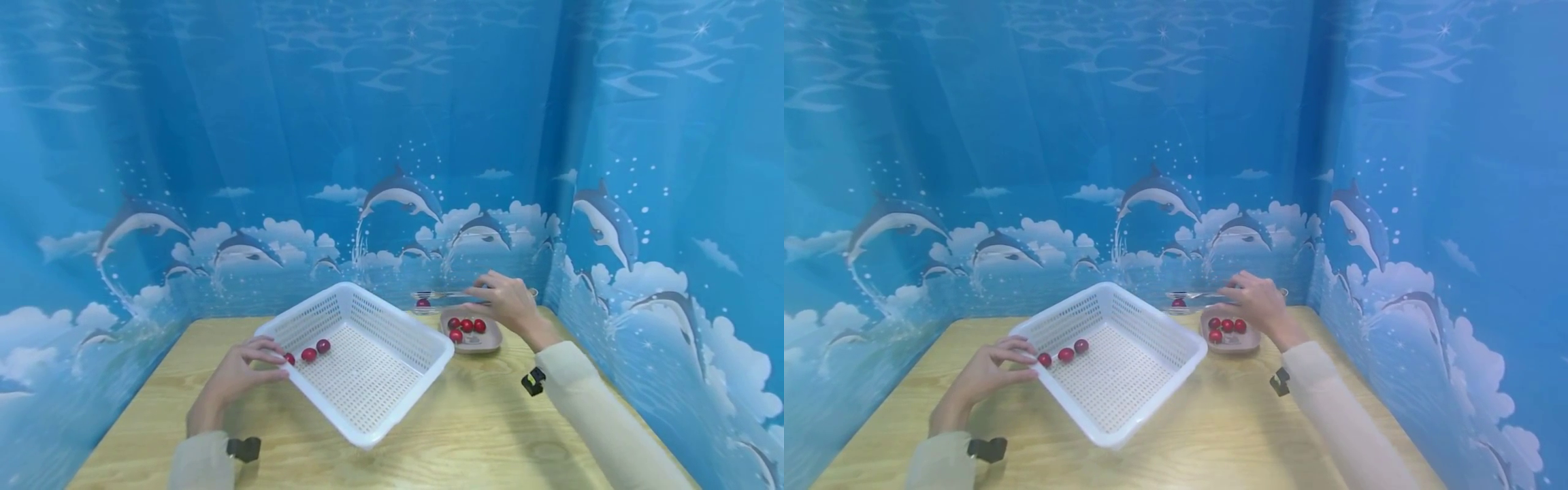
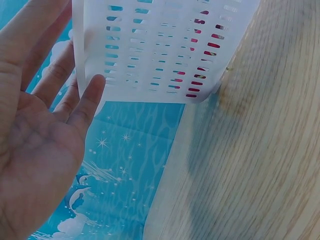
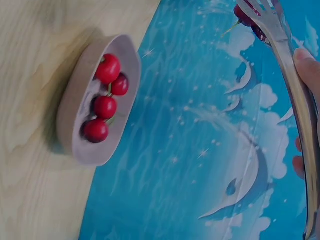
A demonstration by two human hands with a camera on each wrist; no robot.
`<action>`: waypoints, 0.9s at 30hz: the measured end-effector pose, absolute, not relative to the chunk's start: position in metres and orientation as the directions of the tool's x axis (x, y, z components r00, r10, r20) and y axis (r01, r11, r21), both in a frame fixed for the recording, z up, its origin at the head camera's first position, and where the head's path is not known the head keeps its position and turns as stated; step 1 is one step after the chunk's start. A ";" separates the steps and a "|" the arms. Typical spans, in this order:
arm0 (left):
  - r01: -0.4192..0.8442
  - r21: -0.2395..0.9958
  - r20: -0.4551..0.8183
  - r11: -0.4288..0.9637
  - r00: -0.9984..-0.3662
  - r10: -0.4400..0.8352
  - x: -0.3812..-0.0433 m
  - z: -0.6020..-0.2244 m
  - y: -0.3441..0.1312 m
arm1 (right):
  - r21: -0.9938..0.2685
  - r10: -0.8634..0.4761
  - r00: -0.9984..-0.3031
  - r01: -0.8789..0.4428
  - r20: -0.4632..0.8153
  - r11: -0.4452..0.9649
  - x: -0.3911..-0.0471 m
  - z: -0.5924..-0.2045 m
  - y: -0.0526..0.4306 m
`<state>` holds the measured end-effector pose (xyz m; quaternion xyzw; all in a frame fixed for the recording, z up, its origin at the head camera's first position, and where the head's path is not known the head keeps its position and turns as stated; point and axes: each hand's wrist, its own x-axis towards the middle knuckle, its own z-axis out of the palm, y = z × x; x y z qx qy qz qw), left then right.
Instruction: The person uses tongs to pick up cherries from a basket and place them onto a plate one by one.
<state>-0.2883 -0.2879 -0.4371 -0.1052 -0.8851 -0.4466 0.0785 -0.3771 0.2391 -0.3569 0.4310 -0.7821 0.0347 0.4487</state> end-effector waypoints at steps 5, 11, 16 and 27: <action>0.277 0.768 0.253 0.578 -0.960 0.124 -0.289 -0.438 -0.288 | 0.316 -0.629 -0.257 -0.690 0.734 0.651 -0.379 -0.363 0.254; 0.270 0.778 0.245 0.567 -0.962 0.121 -0.289 -0.437 -0.289 | 0.313 -0.622 -0.302 -0.659 0.723 0.684 -0.381 -0.369 0.267; 0.257 0.778 0.230 0.574 -0.966 0.120 -0.288 -0.437 -0.289 | 0.328 -0.622 -0.328 -0.628 0.711 0.706 -0.384 -0.379 0.279; 0.265 0.775 0.240 0.574 -0.963 0.121 -0.288 -0.437 -0.288 | 0.333 -0.632 -0.342 -0.626 0.695 0.705 -0.386 -0.393 0.297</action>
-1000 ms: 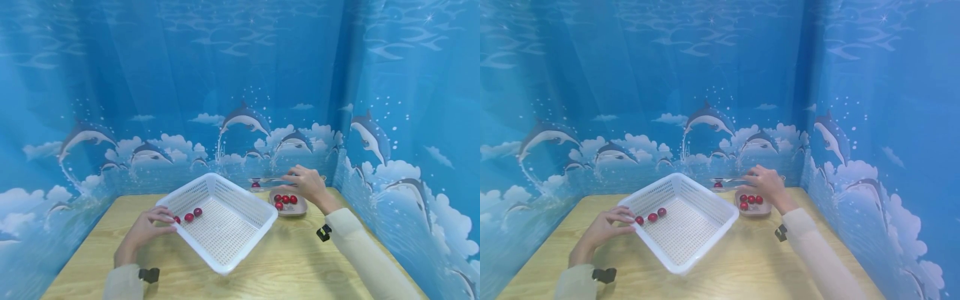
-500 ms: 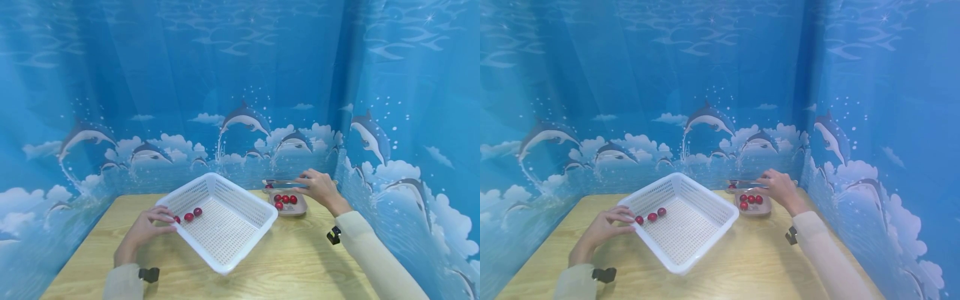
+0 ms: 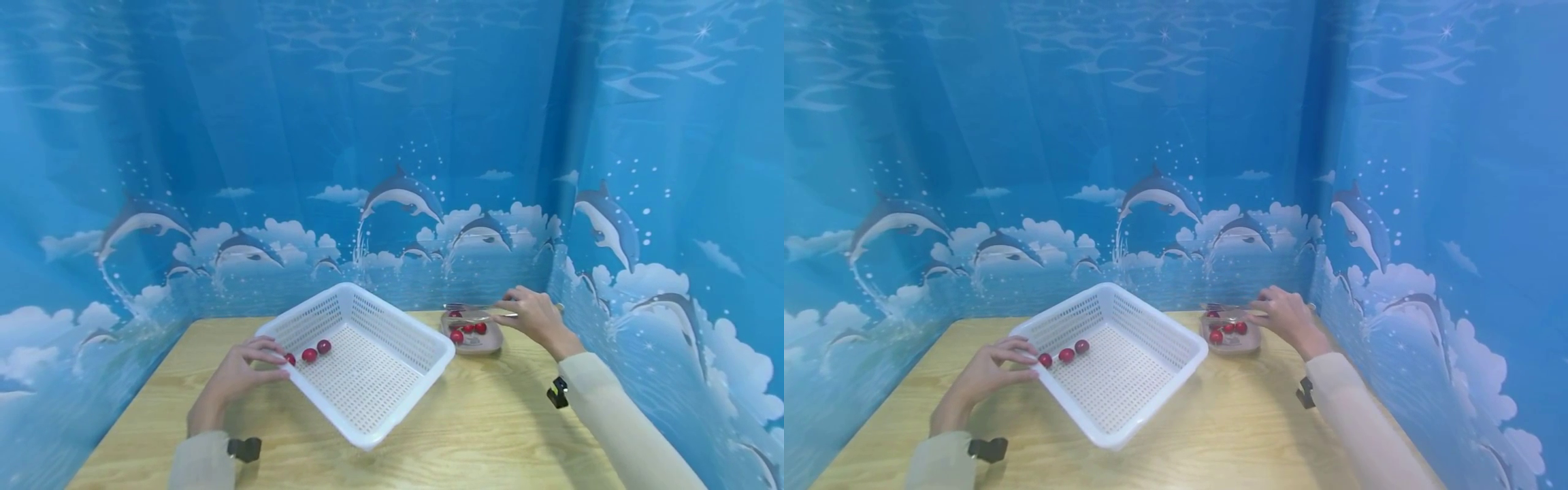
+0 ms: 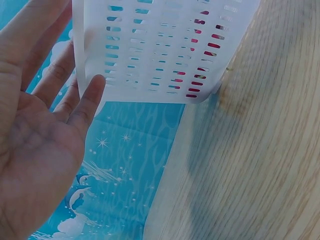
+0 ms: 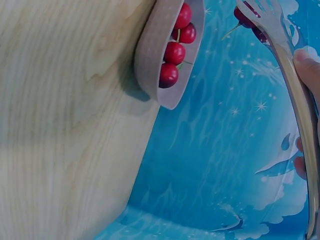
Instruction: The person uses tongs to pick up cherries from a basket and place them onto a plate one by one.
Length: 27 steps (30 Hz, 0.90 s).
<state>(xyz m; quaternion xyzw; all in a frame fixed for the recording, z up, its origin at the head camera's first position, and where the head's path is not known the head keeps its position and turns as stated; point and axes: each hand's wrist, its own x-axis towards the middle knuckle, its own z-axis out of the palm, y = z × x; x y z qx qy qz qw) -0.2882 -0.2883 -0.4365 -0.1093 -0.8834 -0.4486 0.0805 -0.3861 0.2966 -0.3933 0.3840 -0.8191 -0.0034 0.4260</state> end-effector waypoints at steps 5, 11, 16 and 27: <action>0.265 0.776 0.240 0.573 -0.963 0.122 -0.287 -0.436 -0.288 | 0.335 -0.635 -0.332 -0.632 0.698 0.699 -0.386 -0.398 0.302; 0.275 0.770 0.251 0.576 -0.960 0.122 -0.288 -0.437 -0.288 | 0.319 -0.629 -0.351 -0.633 0.693 0.705 -0.387 -0.406 0.309; 0.282 0.768 0.255 0.575 -0.958 0.129 -0.288 -0.436 -0.288 | 0.288 -0.612 -0.417 -0.614 0.672 0.735 -0.386 -0.413 0.314; 0.288 0.764 0.260 0.577 -0.956 0.133 -0.288 -0.437 -0.288 | 0.261 -0.592 -0.506 -0.579 0.628 0.772 -0.386 -0.427 0.323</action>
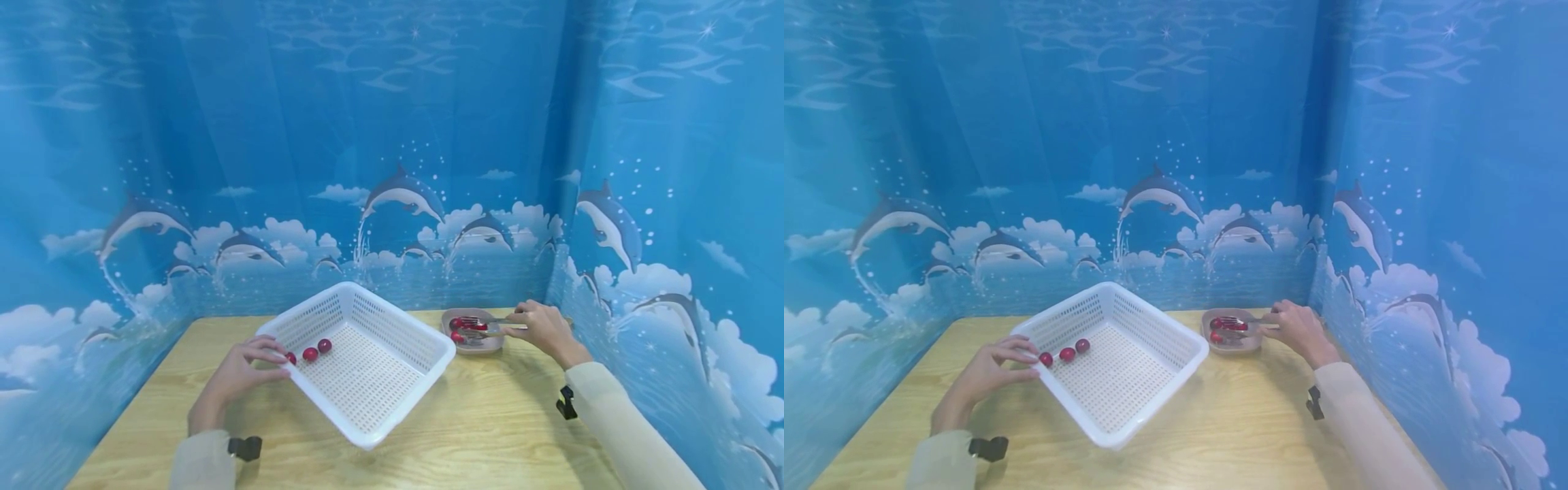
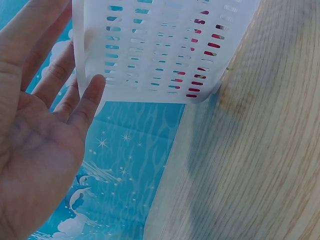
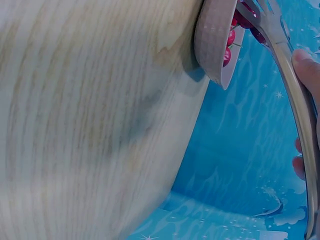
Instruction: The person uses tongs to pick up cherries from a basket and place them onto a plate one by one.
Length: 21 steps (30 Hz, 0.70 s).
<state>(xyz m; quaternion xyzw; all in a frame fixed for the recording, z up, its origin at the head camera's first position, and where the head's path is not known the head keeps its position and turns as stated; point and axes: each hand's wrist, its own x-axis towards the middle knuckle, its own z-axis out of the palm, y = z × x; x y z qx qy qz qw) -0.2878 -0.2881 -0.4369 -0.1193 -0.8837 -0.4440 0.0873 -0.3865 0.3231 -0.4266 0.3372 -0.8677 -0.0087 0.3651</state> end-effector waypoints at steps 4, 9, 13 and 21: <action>0.290 0.759 0.265 0.583 -0.955 0.130 -0.288 -0.438 -0.289 | 0.261 -0.594 -0.506 -0.582 0.625 0.770 -0.387 -0.430 0.325; 0.281 0.764 0.256 0.581 -0.958 0.127 -0.288 -0.437 -0.289 | 0.252 -0.600 -0.497 -0.600 0.627 0.759 -0.387 -0.433 0.326; 0.269 0.770 0.240 0.579 -0.962 0.128 -0.287 -0.435 -0.288 | 0.240 -0.599 -0.508 -0.603 0.619 0.760 -0.387 -0.434 0.326; 0.254 0.774 0.226 0.580 -0.966 0.121 -0.287 -0.435 -0.288 | 0.227 -0.589 -0.542 -0.590 0.599 0.775 -0.386 -0.435 0.326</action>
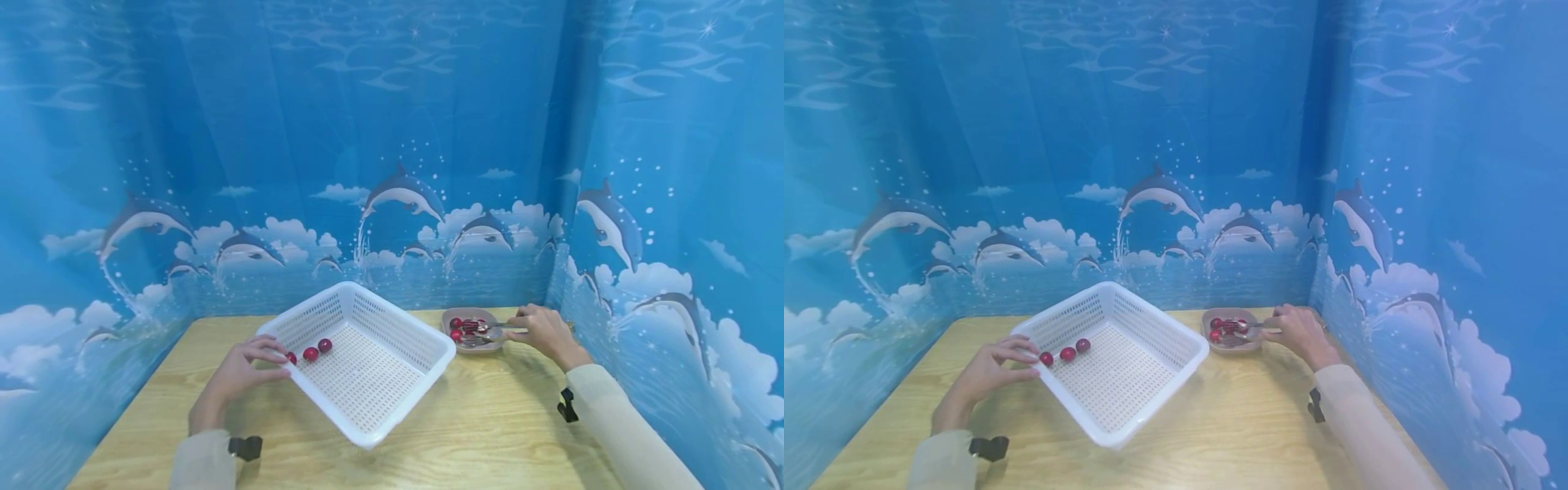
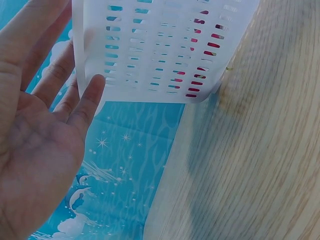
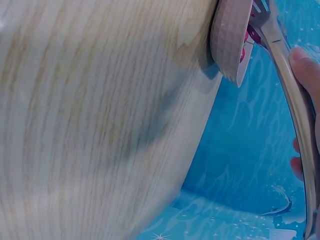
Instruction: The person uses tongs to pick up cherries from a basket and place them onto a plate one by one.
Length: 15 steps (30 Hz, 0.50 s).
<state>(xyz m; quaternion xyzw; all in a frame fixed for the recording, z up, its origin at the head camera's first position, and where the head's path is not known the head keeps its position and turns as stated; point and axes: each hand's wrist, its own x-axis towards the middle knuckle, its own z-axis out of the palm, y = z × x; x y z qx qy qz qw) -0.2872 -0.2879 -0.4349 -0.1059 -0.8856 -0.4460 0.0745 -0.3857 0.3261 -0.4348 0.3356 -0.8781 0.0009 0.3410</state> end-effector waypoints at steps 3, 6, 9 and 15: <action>0.253 0.773 0.225 0.582 -0.967 0.121 -0.287 -0.435 -0.288 | 0.228 -0.582 -0.543 -0.583 0.606 0.780 -0.385 -0.433 0.326; 0.254 0.774 0.226 0.580 -0.966 0.122 -0.286 -0.435 -0.288 | 0.230 -0.577 -0.515 -0.587 0.634 0.776 -0.386 -0.431 0.324; 0.259 0.774 0.230 0.578 -0.965 0.125 -0.286 -0.434 -0.288 | 0.239 -0.581 -0.454 -0.610 0.676 0.755 -0.387 -0.426 0.323; 0.255 0.773 0.226 0.581 -0.966 0.124 -0.287 -0.435 -0.288 | 0.268 -0.590 -0.339 -0.652 0.733 0.709 -0.388 -0.413 0.311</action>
